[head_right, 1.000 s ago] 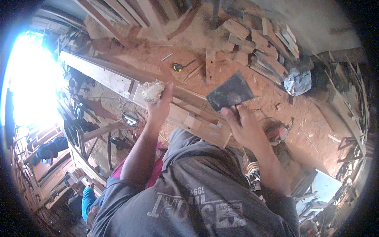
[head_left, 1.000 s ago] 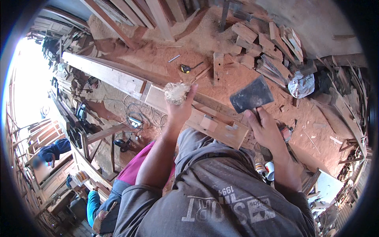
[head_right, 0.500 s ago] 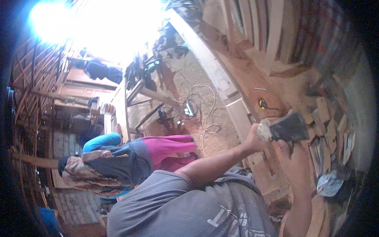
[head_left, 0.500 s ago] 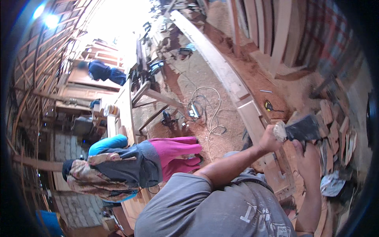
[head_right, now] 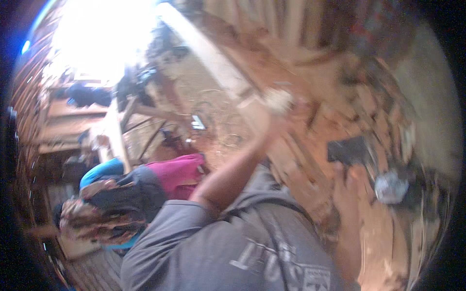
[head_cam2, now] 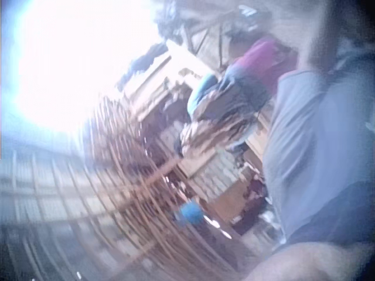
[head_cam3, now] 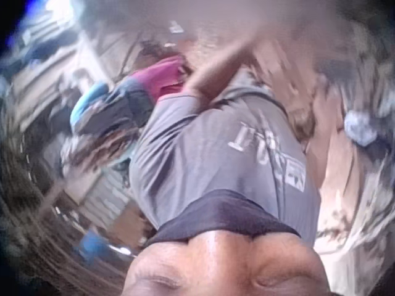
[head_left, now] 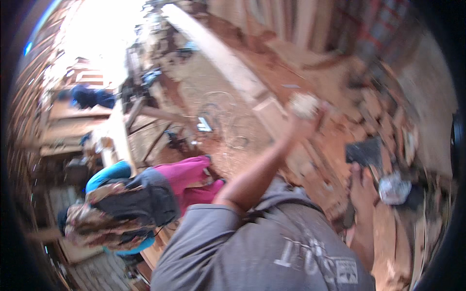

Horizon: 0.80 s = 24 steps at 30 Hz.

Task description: The person uses a chisel and a brush to carve and clean a small wooden piece on a workbench. They repeatedly chip away material and sweep away sawdust, then briefly use a power sander on the same piece.

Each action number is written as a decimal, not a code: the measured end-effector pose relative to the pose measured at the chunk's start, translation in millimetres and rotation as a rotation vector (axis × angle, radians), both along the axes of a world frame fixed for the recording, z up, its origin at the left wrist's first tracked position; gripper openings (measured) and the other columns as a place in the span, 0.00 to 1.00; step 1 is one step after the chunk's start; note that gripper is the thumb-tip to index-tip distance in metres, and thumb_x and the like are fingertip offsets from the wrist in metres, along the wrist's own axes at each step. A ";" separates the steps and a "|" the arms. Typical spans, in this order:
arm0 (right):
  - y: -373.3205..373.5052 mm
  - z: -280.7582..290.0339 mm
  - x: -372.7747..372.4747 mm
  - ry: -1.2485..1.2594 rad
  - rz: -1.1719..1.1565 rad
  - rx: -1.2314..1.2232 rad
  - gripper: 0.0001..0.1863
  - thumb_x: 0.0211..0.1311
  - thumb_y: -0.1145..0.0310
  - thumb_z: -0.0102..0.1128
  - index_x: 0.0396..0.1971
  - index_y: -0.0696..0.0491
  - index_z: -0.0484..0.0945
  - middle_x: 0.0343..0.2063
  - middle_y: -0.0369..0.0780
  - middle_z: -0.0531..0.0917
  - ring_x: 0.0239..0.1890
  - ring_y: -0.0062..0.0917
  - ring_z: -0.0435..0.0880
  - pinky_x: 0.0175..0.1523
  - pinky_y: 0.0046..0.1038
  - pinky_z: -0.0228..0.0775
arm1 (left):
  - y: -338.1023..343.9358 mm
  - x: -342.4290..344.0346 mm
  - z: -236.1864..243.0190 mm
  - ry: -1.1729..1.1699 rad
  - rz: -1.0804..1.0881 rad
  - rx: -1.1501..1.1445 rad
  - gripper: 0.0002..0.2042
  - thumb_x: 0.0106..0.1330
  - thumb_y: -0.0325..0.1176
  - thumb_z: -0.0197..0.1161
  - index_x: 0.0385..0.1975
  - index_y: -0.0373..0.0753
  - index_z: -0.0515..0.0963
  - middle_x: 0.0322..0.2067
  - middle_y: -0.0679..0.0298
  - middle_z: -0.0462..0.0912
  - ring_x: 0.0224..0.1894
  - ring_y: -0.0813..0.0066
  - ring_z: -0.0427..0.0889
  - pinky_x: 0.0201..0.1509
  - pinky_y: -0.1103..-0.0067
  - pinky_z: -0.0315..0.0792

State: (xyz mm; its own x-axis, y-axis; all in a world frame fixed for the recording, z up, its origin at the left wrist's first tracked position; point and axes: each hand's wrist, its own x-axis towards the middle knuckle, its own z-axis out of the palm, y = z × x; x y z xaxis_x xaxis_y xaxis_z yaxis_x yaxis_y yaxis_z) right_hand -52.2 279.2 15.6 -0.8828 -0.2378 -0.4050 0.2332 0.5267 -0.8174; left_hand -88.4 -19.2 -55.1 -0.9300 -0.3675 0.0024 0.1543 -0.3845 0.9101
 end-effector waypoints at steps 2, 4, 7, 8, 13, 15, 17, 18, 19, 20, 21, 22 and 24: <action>7.9 10.5 7.5 0.007 -0.001 0.017 0.23 0.80 0.44 0.52 0.40 0.53 0.74 0.19 0.31 0.72 0.16 0.16 0.72 0.21 0.23 0.66 | -4.6 12.6 60.1 -0.109 0.050 -0.505 0.12 0.71 0.40 0.71 0.36 0.37 0.83 0.29 0.67 0.84 0.37 0.73 0.83 0.43 0.71 0.76; 14.6 18.8 16.0 -0.032 0.001 0.005 0.22 0.80 0.46 0.53 0.40 0.53 0.74 0.19 0.32 0.72 0.17 0.17 0.72 0.21 0.24 0.67 | -6.0 22.7 68.8 -0.063 0.004 -0.394 0.09 0.71 0.35 0.71 0.35 0.37 0.82 0.27 0.71 0.81 0.33 0.78 0.79 0.37 0.76 0.72; 9.8 15.9 11.7 -0.107 -0.004 -0.058 0.22 0.81 0.47 0.53 0.39 0.53 0.74 0.20 0.33 0.73 0.17 0.17 0.73 0.22 0.24 0.68 | -9.9 25.6 66.4 -0.103 -0.171 -0.317 0.04 0.74 0.30 0.68 0.38 0.39 0.80 0.24 0.75 0.74 0.23 0.86 0.68 0.24 0.82 0.60; 8.1 18.8 15.3 -0.105 0.002 -0.054 0.22 0.81 0.47 0.53 0.39 0.54 0.73 0.20 0.33 0.73 0.18 0.17 0.74 0.22 0.24 0.68 | -6.4 29.2 65.7 -0.111 -0.167 -0.361 0.05 0.73 0.30 0.68 0.36 0.39 0.79 0.23 0.74 0.73 0.23 0.86 0.68 0.24 0.81 0.60; -12.4 40.3 4.8 -0.091 0.066 -0.068 0.22 0.80 0.49 0.56 0.43 0.58 0.74 0.21 0.34 0.75 0.20 0.17 0.73 0.24 0.24 0.67 | 8.0 32.3 77.9 -0.157 -0.166 -0.497 0.07 0.71 0.31 0.69 0.32 0.38 0.79 0.22 0.73 0.75 0.24 0.80 0.72 0.27 0.76 0.65; -26.0 57.1 -7.3 -0.073 0.114 -0.072 0.22 0.80 0.49 0.57 0.45 0.58 0.75 0.22 0.33 0.75 0.21 0.15 0.72 0.25 0.23 0.67 | 4.0 29.3 75.7 -0.175 -0.185 -0.644 0.08 0.69 0.32 0.71 0.33 0.36 0.80 0.25 0.70 0.79 0.27 0.76 0.77 0.32 0.74 0.70; -40.2 79.8 -17.8 -0.017 0.171 -0.043 0.26 0.79 0.47 0.56 0.47 0.60 0.76 0.24 0.39 0.79 0.26 0.25 0.77 0.31 0.29 0.70 | -7.5 28.3 67.1 -0.237 -0.250 -0.814 0.09 0.67 0.34 0.73 0.37 0.35 0.83 0.32 0.65 0.87 0.34 0.72 0.83 0.42 0.73 0.76; -46.2 92.6 -21.5 0.028 0.204 -0.013 0.29 0.78 0.44 0.55 0.49 0.61 0.77 0.26 0.45 0.82 0.30 0.35 0.83 0.37 0.35 0.74 | -8.4 32.0 59.3 -0.179 -0.222 -0.936 0.09 0.66 0.33 0.72 0.38 0.35 0.83 0.33 0.64 0.87 0.35 0.69 0.84 0.43 0.72 0.77; -54.0 95.6 -24.7 0.089 0.258 0.010 0.31 0.77 0.43 0.55 0.50 0.62 0.78 0.29 0.49 0.85 0.34 0.42 0.86 0.41 0.39 0.75 | -8.1 36.9 49.3 -0.118 -0.195 -1.057 0.08 0.66 0.32 0.71 0.38 0.35 0.83 0.34 0.62 0.88 0.36 0.65 0.85 0.44 0.71 0.77; -61.3 99.4 -28.4 0.152 0.307 0.033 0.33 0.77 0.41 0.54 0.50 0.63 0.79 0.31 0.52 0.87 0.38 0.48 0.88 0.44 0.44 0.77 | -6.5 37.8 44.8 -0.049 -0.168 -1.177 0.08 0.65 0.32 0.71 0.38 0.35 0.83 0.35 0.61 0.89 0.37 0.61 0.86 0.45 0.70 0.78; -71.0 99.2 -34.8 0.228 0.376 0.046 0.34 0.77 0.41 0.53 0.51 0.63 0.79 0.34 0.53 0.87 0.40 0.51 0.88 0.46 0.45 0.77 | -5.4 34.9 45.1 0.077 -0.134 -1.214 0.07 0.65 0.31 0.70 0.38 0.35 0.84 0.35 0.60 0.89 0.38 0.59 0.86 0.45 0.68 0.78; -77.7 98.8 -40.0 0.303 0.442 0.061 0.34 0.77 0.40 0.52 0.51 0.62 0.79 0.37 0.55 0.88 0.43 0.53 0.87 0.48 0.47 0.77 | -3.5 31.3 45.4 0.205 -0.101 -1.245 0.07 0.64 0.30 0.69 0.38 0.35 0.84 0.36 0.59 0.89 0.38 0.57 0.86 0.46 0.67 0.78; -87.0 90.6 -42.3 0.342 0.573 0.176 0.31 0.74 0.44 0.59 0.46 0.63 0.81 0.37 0.57 0.86 0.42 0.55 0.86 0.47 0.46 0.77 | 1.5 38.2 30.9 0.192 -0.122 -0.936 0.06 0.64 0.27 0.66 0.38 0.36 0.84 0.36 0.58 0.88 0.41 0.56 0.86 0.46 0.64 0.77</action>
